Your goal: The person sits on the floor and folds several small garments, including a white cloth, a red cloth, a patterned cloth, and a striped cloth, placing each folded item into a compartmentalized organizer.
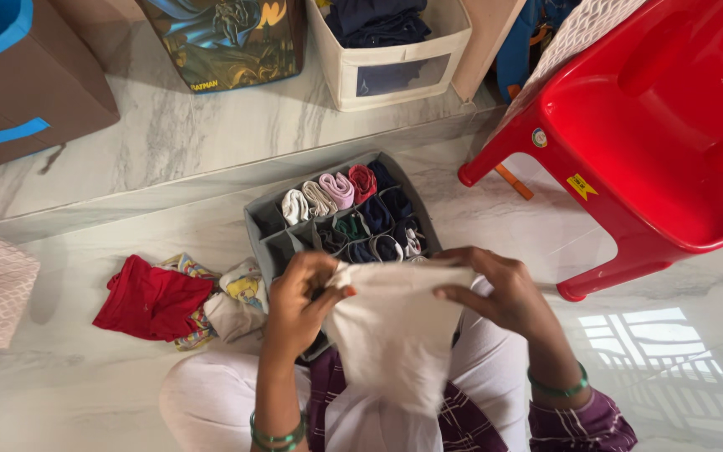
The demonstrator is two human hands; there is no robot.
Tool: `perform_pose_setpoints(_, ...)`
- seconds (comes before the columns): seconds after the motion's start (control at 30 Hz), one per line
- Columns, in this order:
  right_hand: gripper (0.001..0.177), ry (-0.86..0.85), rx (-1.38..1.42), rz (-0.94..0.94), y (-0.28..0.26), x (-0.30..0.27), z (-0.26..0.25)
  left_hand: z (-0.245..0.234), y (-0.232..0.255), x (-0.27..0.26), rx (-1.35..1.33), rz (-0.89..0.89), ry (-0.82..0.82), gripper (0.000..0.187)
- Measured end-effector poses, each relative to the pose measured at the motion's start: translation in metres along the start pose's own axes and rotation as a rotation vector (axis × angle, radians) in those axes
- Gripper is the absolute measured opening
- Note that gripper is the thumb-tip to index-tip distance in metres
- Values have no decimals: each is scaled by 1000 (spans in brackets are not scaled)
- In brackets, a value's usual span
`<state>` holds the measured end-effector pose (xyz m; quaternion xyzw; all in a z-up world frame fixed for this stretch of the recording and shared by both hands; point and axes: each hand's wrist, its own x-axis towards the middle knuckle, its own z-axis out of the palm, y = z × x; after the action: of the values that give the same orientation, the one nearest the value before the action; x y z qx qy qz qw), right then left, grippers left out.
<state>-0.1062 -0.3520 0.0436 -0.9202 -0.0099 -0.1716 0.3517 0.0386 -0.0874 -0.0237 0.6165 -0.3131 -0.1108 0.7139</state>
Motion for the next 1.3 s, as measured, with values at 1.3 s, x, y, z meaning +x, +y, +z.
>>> perform_pose_setpoints(1.3,38,70,35,648,193,-101,134,37,-168,-15,916,-278,-19,28)
